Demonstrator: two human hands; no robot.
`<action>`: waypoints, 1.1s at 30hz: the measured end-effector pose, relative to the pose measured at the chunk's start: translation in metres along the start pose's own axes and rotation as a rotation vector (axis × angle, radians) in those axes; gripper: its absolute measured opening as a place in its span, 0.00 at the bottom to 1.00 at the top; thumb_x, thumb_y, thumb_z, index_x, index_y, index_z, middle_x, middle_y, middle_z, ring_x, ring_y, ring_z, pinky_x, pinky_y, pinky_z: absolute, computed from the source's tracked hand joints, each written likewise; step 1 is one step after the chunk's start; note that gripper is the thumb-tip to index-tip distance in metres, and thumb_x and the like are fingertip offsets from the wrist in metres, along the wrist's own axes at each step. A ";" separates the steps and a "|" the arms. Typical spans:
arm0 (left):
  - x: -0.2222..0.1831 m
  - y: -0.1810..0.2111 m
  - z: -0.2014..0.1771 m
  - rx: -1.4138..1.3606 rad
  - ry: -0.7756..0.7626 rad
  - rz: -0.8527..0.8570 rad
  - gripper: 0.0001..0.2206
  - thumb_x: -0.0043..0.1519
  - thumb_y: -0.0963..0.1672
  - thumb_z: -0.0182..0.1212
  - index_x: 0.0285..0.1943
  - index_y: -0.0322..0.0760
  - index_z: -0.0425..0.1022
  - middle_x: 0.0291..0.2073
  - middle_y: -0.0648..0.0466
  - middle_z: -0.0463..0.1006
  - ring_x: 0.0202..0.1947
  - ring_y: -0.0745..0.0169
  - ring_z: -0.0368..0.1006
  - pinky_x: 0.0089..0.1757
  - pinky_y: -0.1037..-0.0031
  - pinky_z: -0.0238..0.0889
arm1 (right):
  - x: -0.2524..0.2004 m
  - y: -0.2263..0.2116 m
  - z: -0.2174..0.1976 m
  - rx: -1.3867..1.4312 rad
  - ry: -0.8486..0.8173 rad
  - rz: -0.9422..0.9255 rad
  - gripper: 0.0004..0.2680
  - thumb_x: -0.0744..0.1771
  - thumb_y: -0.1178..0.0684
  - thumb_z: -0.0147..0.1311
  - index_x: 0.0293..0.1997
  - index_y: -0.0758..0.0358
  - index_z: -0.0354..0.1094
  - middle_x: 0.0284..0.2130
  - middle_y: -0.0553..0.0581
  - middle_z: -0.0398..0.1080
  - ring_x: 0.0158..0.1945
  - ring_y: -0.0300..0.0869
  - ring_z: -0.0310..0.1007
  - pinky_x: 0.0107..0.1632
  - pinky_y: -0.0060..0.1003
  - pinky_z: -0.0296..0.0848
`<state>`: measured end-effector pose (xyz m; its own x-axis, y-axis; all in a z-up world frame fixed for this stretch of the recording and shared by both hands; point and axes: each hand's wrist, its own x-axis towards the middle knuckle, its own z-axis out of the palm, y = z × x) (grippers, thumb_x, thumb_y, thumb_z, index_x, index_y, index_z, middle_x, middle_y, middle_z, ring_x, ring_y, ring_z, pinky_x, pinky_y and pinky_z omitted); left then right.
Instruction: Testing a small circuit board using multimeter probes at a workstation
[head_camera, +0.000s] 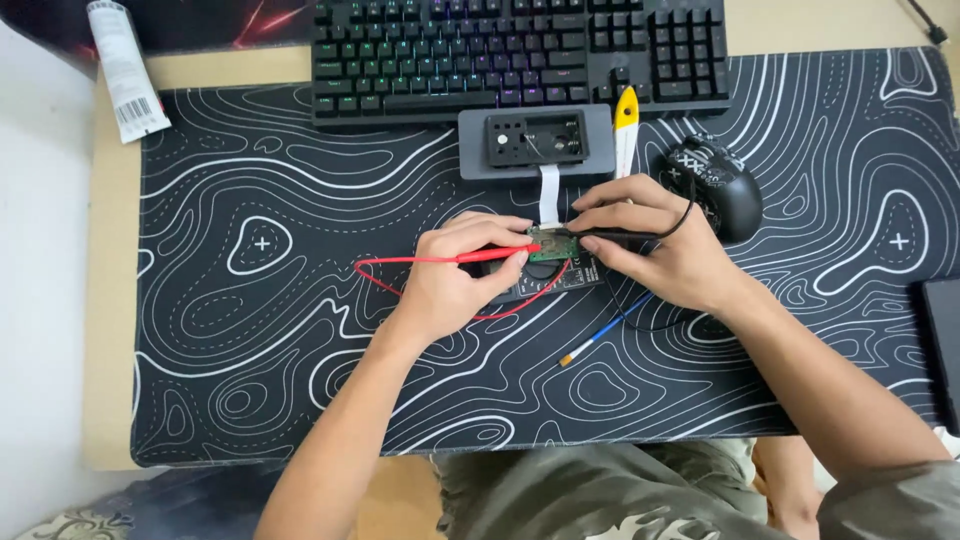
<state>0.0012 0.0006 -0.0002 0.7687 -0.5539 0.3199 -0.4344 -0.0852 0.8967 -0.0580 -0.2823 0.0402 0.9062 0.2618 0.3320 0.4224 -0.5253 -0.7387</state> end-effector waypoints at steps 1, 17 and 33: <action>0.000 0.000 0.000 0.000 0.000 0.006 0.06 0.67 0.40 0.75 0.51 0.42 0.90 0.53 0.49 0.92 0.54 0.48 0.88 0.57 0.62 0.76 | 0.001 0.000 -0.002 -0.004 0.003 -0.003 0.05 0.72 0.59 0.66 0.52 0.63 0.85 0.54 0.65 0.82 0.54 0.61 0.86 0.54 0.52 0.82; 0.001 0.000 0.004 -0.034 0.028 0.008 0.05 0.66 0.39 0.74 0.49 0.36 0.89 0.51 0.44 0.92 0.54 0.41 0.88 0.57 0.56 0.76 | 0.001 0.000 0.014 0.083 0.000 0.052 0.06 0.71 0.62 0.65 0.53 0.66 0.84 0.49 0.67 0.85 0.53 0.60 0.88 0.54 0.52 0.83; 0.002 -0.008 0.008 -0.020 0.015 -0.057 0.08 0.65 0.40 0.75 0.51 0.35 0.90 0.52 0.43 0.92 0.59 0.39 0.86 0.62 0.55 0.75 | -0.001 -0.009 0.007 0.049 0.033 0.077 0.06 0.71 0.61 0.63 0.51 0.69 0.83 0.47 0.69 0.86 0.53 0.57 0.88 0.58 0.54 0.81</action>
<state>0.0023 -0.0064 -0.0090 0.7992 -0.5357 0.2726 -0.3805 -0.0997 0.9194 -0.0627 -0.2719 0.0421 0.9363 0.1950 0.2921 0.3512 -0.5018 -0.7905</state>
